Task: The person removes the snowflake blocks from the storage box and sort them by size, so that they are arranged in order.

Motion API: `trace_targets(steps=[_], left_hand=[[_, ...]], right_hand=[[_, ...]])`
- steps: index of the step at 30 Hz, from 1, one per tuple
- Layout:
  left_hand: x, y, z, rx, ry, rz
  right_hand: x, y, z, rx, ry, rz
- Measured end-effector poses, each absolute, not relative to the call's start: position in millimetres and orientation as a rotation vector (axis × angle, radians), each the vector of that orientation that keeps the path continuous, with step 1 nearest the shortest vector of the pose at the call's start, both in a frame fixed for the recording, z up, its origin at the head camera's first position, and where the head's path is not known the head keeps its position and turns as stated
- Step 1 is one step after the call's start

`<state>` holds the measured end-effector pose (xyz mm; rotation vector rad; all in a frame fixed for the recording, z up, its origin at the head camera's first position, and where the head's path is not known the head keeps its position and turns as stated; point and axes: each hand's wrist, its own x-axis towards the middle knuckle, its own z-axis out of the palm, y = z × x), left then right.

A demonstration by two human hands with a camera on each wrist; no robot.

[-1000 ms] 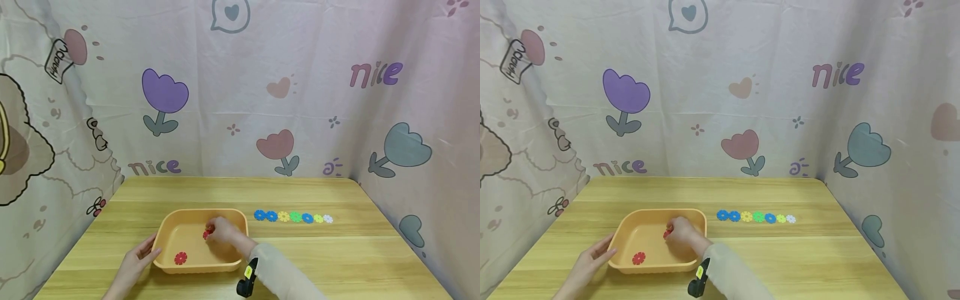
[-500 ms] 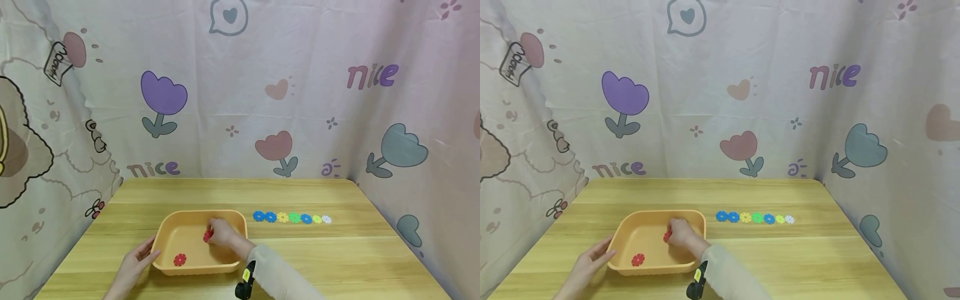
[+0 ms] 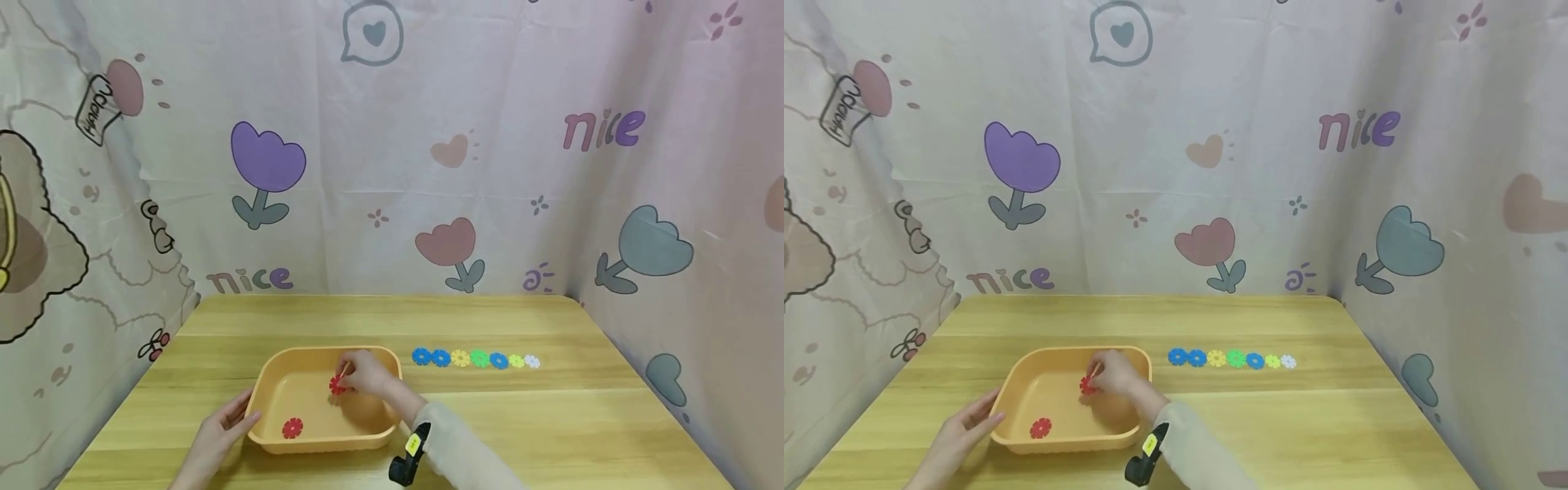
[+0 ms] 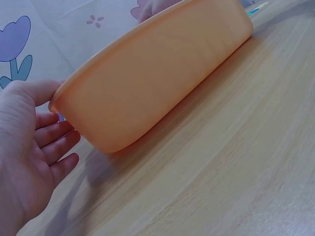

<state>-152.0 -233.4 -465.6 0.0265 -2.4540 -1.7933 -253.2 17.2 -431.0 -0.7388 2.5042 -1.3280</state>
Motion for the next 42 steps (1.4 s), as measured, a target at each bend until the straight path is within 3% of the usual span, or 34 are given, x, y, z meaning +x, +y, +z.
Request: trace_targets(steps=[15,42], left_hand=[[-152.6,-233.7,-466.6,0.061,-2.473,-1.778],[-154.8,-234.6,-466.6,0.095,-2.547,-1.761]], right_hand=[[-262.1,65.1,-393.7,-0.655,2.296,-1.688],[-276.8,256.9,-416.6,-0.037,2.434,-1.924]])
